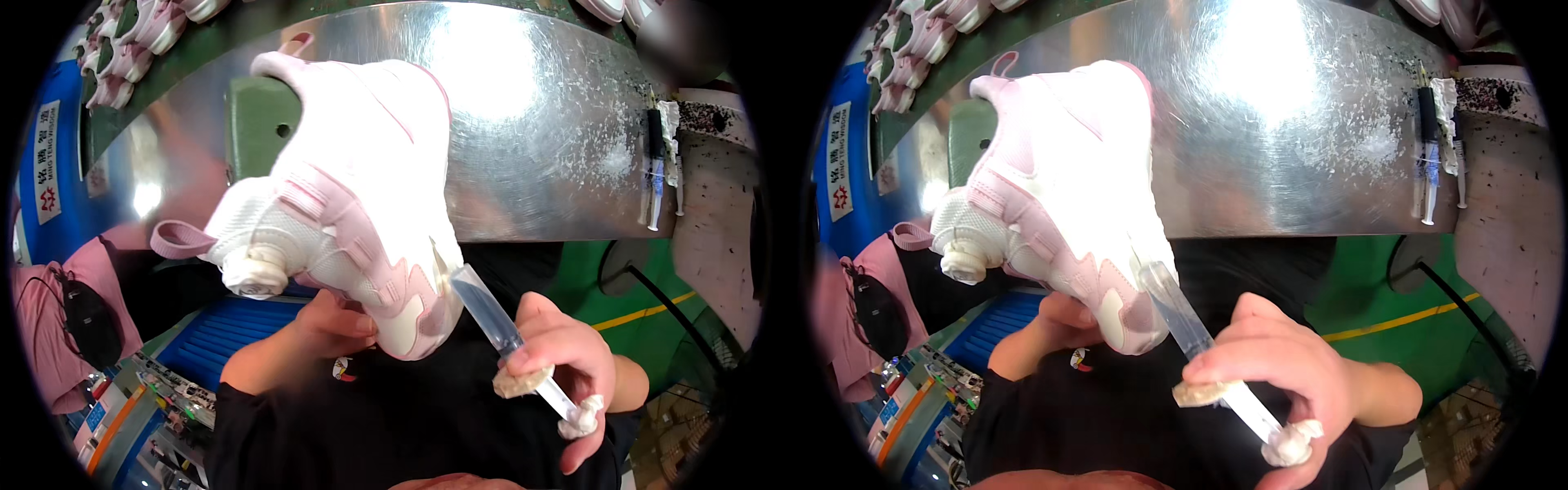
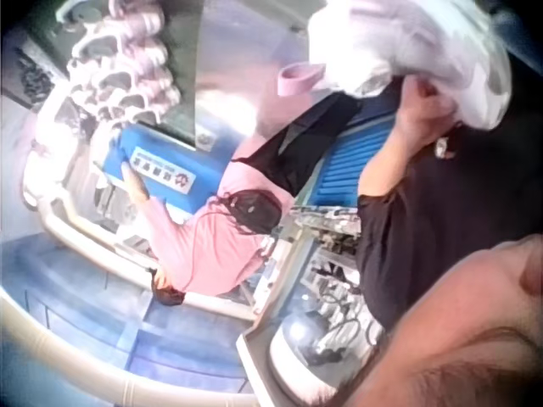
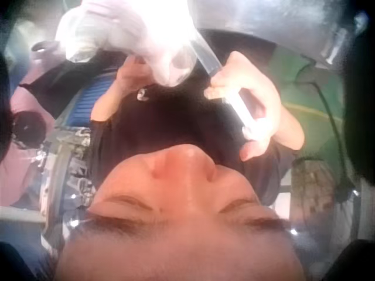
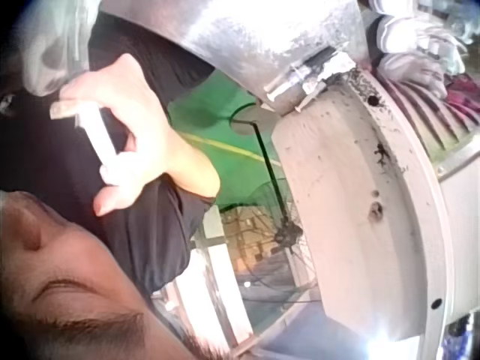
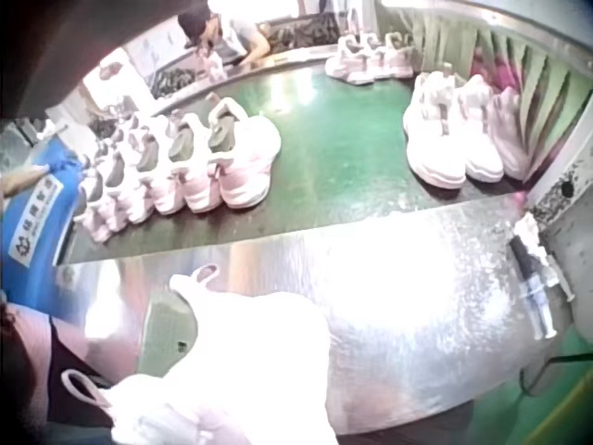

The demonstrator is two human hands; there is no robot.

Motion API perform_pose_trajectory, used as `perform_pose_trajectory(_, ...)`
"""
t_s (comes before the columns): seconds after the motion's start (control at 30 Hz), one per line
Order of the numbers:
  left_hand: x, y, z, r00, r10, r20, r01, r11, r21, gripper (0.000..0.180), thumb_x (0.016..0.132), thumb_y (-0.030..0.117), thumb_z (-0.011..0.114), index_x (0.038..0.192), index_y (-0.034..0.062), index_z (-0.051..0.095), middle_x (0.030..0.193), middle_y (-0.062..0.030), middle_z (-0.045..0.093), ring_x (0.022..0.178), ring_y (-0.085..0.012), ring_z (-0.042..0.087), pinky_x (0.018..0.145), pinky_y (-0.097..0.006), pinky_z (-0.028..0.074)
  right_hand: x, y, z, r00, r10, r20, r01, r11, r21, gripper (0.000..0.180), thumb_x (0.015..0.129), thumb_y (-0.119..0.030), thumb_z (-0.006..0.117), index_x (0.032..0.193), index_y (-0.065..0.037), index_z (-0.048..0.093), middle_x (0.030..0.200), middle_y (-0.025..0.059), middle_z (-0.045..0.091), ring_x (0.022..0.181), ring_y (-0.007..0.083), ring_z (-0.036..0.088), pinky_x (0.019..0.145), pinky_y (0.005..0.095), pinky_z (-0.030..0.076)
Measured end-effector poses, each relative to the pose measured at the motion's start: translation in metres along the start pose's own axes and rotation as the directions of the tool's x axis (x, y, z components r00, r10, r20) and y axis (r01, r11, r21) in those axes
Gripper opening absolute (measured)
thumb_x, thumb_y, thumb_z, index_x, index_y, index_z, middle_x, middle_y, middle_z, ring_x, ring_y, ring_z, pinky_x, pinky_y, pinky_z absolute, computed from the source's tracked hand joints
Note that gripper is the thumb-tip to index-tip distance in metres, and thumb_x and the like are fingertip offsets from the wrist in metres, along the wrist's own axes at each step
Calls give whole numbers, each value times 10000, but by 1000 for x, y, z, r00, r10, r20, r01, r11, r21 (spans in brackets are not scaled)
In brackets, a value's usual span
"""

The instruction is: The person repeatedly picks up pink and white children's sneakers from a metal workbench. Using a syringe, they inject a clear liquid into the side seams of each shoe. After each injection, the shoe is placed back on the workbench. The process is repeated for multiple shoes.

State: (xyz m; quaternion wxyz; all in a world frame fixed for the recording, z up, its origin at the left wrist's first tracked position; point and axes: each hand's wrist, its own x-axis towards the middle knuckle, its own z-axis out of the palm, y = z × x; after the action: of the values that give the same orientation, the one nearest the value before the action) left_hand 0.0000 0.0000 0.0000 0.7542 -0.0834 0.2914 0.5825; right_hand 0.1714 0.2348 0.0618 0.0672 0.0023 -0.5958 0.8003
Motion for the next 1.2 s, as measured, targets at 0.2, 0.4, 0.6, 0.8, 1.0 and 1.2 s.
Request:
perform_pose_trajectory(0.2, 25, 16, 26, 995, -100, 31, 66, 830, 553, 438, 897, 99, 554, 1323, 47, 466, 1302, -98, 525, 1213, -240, 502, 1029, -390, 394, -22, -47, 10, 979, 199, -45, -202, 977, -75, 863, 552, -656, 784, 1131, -42, 602, 960, 102, 635, 733, 167, 468, 654, 276, 299)
perform_pose_trajectory(0.4, 65, -1, 30, 929, 57, 365, -4, 990, -143, 374, 902, 19, 541, 1273, 7, 499, 1246, -152, 563, 1177, -295, 529, 1040, -451, 393, -39, -84, 19, 962, 252, -105, -271, 927, -258, 820, 555, -645, 791, 1117, -79, 601, 958, 104, 625, 732, 175, 444, 654, 288, 303)
perform_pose_trajectory(0.6, 93, -6, 36, 897, 107, 428, -40, 986, -162, 342, 927, 45, 533, 1268, 25, 511, 1241, -119, 573, 1165, -241, 541, 1029, -394, 416, -52, -81, 22, 979, 110, -170, -175, 880, -442, 763, 645, -605, 750, 1105, -8, 627, 927, 78, 621, 659, 177, 448, 615, 299, 292)
perform_pose_trajectory(0.8, 110, 0, 45, 896, 105, 432, -29, 983, -179, 309, 936, 27, 521, 1245, 48, 530, 1230, -103, 580, 1155, -224, 544, 1018, -382, 432, -54, -72, 28, 984, 71, -164, -154, 803, -575, 784, 628, -618, 761, 1114, -19, 623, 918, 47, 641, 674, 161, 462, 620, 297, 290)
perform_pose_trajectory(1.0, 108, 8, 58, 925, 111, 364, -34, 977, -212, 298, 918, 47, 569, 1214, 75, 553, 1198, -75, 599, 1136, -202, 556, 986, -362, 458, -57, -58, 33, 986, -16, -167, -106, 713, -693, 741, 649, -606, 753, 1115, -47, 616, 925, 21, 634, 684, 159, 431, 622, 295, 292)
perform_pose_trajectory(1.2, 109, 19, 69, 904, 134, 406, -63, 981, -184, 302, 908, 134, 616, 1200, 69, 576, 1155, -69, 625, 1094, -181, 591, 898, -299, 514, -59, -32, 39, 974, -168, -152, -19, 606, -795, 706, 640, -588, 765, 1118, -89, 621, 904, 32, 561, 682, 184, 371, 614, 308, 289)
